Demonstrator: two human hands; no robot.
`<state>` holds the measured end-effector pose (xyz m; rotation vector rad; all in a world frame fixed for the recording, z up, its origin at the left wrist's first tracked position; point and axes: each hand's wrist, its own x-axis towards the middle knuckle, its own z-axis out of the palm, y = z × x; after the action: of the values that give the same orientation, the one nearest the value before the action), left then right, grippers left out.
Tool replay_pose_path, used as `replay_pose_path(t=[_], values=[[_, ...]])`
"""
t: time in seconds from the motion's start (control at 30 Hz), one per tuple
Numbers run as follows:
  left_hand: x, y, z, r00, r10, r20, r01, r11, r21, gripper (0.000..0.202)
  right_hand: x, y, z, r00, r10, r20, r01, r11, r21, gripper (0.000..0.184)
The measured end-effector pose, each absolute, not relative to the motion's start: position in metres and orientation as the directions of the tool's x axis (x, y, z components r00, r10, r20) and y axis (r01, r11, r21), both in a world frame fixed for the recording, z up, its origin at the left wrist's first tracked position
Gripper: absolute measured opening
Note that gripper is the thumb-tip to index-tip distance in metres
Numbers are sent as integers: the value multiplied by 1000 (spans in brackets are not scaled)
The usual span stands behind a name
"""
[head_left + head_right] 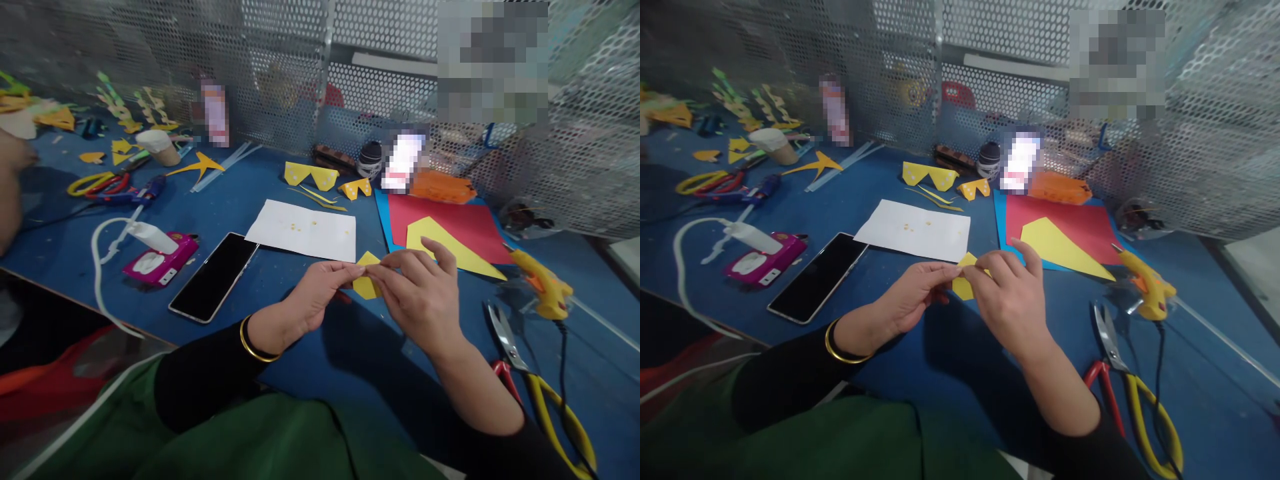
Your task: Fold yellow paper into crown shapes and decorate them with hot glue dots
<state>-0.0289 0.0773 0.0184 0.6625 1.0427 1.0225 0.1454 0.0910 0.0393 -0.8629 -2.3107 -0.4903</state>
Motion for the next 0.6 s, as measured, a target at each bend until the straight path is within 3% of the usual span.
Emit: replay_pose_path(t=[0.13,0.4,0.6], values=[[-30,78,19,137,917,-374,-406,396,824,10,144,89,40,-590,468,659,680,727,93,13],[-30,78,19,150,920,-361,-415,390,822,11,143,87,41,-528,527,666,644,759,-91,14],[-30,78,20,141,921,-362,-408,387,827,9,143,86,41,-510,548,663,647,752,-124,15]])
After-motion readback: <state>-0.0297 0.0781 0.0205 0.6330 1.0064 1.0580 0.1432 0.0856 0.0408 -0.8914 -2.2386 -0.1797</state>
